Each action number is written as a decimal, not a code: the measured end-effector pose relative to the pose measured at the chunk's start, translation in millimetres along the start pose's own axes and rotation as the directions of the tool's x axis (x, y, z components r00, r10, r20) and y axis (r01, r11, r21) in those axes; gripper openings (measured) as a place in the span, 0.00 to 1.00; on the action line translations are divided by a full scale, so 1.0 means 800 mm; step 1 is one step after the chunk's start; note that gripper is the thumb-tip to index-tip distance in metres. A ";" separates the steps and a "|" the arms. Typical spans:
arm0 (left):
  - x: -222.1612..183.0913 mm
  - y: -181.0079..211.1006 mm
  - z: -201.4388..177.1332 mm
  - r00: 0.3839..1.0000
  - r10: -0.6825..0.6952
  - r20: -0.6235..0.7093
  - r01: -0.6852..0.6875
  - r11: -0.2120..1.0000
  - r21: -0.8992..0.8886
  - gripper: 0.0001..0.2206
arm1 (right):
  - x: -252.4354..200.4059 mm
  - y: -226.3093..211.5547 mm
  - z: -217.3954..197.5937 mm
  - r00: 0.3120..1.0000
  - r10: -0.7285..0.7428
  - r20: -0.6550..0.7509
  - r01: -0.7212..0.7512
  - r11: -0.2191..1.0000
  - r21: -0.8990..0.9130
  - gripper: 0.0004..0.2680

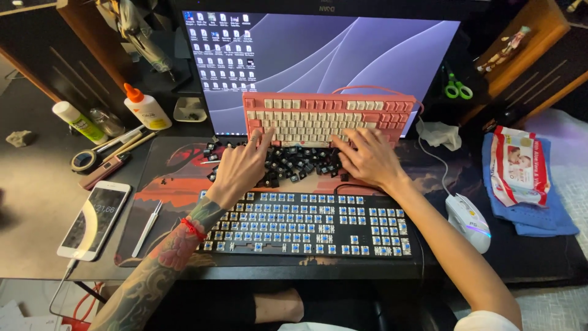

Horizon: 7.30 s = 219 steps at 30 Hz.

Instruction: Removing keycaps and manipulating switches on a mechanical keyboard using tools.

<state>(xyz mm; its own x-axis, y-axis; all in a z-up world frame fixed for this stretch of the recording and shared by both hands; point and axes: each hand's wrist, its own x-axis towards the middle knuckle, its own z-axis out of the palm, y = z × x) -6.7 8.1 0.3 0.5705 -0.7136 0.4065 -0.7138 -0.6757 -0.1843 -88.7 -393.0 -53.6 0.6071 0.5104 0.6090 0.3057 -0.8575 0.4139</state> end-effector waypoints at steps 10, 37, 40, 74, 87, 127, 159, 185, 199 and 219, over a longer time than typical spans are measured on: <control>0.007 0.000 0.017 1.000 0.014 0.021 -0.014 1.000 0.014 0.50 | 0.001 0.010 -0.007 0.997 0.059 0.045 -0.055 0.995 -0.079 0.20; -0.006 0.012 0.005 0.999 0.015 -0.029 -0.016 1.000 -0.021 0.35 | 0.056 -0.018 -0.042 0.959 -0.053 0.279 0.051 0.999 0.012 0.20; -0.011 0.011 0.003 0.999 0.022 -0.041 -0.021 1.000 0.014 0.32 | 0.060 -0.023 -0.035 0.959 -0.056 0.278 0.049 0.998 0.031 0.20; 0.011 0.052 -0.057 0.993 -0.084 0.087 0.106 0.951 -0.289 0.34 | -0.044 0.021 -0.060 0.987 0.033 0.160 -0.041 0.998 0.043 0.16; -0.063 0.105 -0.260 0.982 0.141 0.129 0.079 0.314 -0.946 0.59 | 0.104 -0.190 -0.235 0.890 0.323 0.322 -0.352 0.038 0.935 0.17; -0.264 0.074 -0.126 0.911 -0.348 0.222 0.390 0.550 -0.738 0.06 | 0.126 -0.257 -0.207 0.902 0.070 0.427 -0.431 0.057 0.901 0.06; -0.283 0.078 -0.090 0.899 -0.374 0.227 0.431 0.667 -0.608 0.11 | 0.214 -0.240 -0.250 0.840 -0.409 0.356 -0.218 0.346 0.913 0.14; -0.272 0.089 -0.105 0.915 -0.353 0.196 0.396 0.693 -0.602 0.05 | 0.250 -0.268 -0.282 0.704 -0.432 0.564 0.058 0.827 0.560 0.15; -0.262 0.077 -0.128 0.891 -0.372 0.262 0.440 0.556 -0.706 0.06 | 0.239 -0.300 -0.252 0.697 -0.297 0.652 0.047 0.927 0.373 0.17; -0.200 0.079 -0.172 0.861 -0.483 0.158 0.295 0.222 -0.929 0.13 | 0.281 -0.216 -0.310 0.688 -0.477 0.547 -0.149 0.645 0.750 0.10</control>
<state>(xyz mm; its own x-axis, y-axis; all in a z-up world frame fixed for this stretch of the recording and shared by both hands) -199.1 105.3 46.9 0.9003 -0.3174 0.2979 -0.3677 -0.1884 0.9107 -186.9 -114.0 180.0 0.6729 0.7246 -0.1489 0.6565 -0.6777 -0.3311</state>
